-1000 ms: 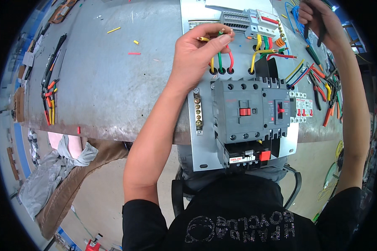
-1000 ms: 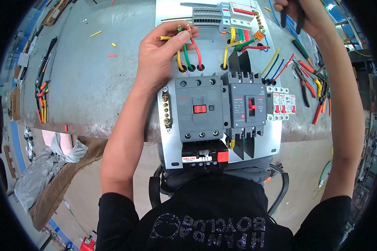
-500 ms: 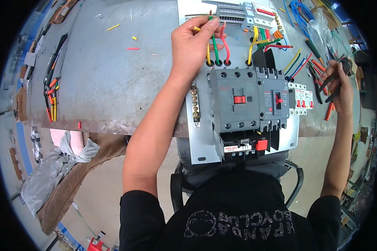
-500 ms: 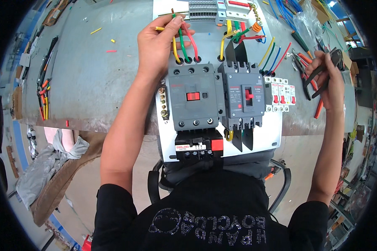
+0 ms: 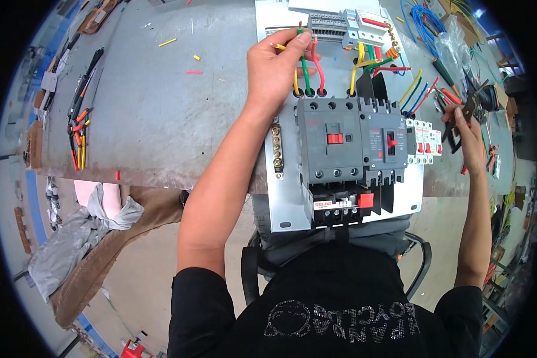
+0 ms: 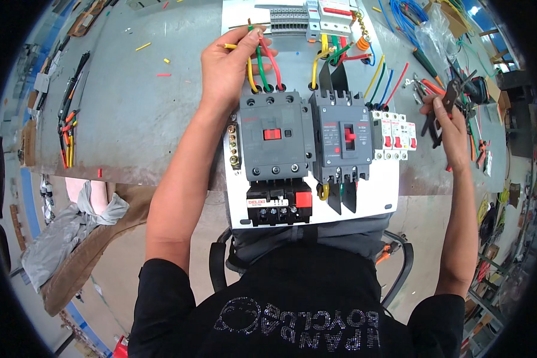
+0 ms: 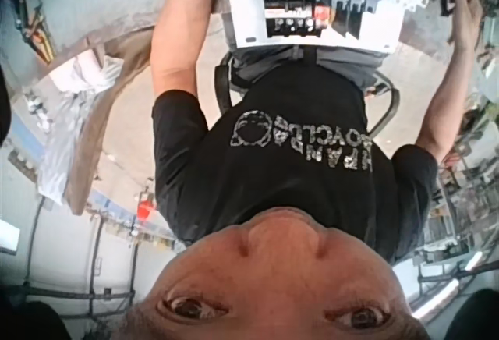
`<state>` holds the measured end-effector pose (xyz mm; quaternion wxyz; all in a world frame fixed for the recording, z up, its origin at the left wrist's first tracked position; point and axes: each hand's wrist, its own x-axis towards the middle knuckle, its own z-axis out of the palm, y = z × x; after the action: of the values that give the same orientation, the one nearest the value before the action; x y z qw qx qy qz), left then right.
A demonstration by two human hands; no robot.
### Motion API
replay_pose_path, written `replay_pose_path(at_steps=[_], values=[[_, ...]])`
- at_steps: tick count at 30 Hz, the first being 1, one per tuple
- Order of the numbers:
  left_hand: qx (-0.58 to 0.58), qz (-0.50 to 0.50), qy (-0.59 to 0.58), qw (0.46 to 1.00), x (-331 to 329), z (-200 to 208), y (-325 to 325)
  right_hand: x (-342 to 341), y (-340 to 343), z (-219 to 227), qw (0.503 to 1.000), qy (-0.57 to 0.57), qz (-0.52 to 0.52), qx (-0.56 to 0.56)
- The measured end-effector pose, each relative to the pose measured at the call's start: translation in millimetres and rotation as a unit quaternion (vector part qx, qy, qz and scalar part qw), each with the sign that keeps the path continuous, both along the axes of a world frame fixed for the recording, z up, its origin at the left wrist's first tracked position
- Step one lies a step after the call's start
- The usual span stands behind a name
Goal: The person strips and connects colored wires to terminals on an electrical panel using pliers and a screwdriver. They repeatedly cut wire ends, insert them into terminal blocks, and tighten the connections while organizing the wiring on the panel.
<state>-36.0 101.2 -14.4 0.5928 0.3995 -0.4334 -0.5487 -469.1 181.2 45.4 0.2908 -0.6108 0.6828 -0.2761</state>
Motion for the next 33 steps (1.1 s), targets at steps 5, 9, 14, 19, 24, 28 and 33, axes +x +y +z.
replay_pose_path(at_steps=[5, 9, 14, 19, 24, 28, 33], values=[[-0.02, -0.001, -0.008, 1.0, -2.3, -1.4, 3.2, 32.6, -57.5, 69.7, 0.972, 0.167, 0.126, -0.103], [-0.056, 0.007, -0.025, 0.998, -3.1, 0.1, 3.7, 95.0, -119.2, 99.1, 0.919, 0.238, 0.268, -0.165], [-0.062, 0.004, -0.041, 0.997, 1.6, -3.0, 7.0, 232.6, -133.0, 105.6, 0.867, 0.36, 0.323, -0.119], [-0.068, 0.008, -0.018, 0.997, -3.5, -3.5, 5.3, 252.3, -140.7, 78.7, 0.802, 0.396, 0.387, -0.225], [-0.075, 0.009, -0.012, 0.997, -2.2, -8.2, 4.4, 260.3, -133.9, 66.3, 0.783, 0.423, 0.39, -0.237], [-0.08, 0.024, 0.003, 0.996, -4.0, -7.2, 4.2, 258.2, -135.2, 63.7, 0.784, 0.389, 0.404, -0.267], [-0.075, 0.028, 0.01, 0.997, -4.7, -5.0, 4.9, 260.9, -132.4, 65.9, 0.779, 0.406, 0.402, -0.258]])
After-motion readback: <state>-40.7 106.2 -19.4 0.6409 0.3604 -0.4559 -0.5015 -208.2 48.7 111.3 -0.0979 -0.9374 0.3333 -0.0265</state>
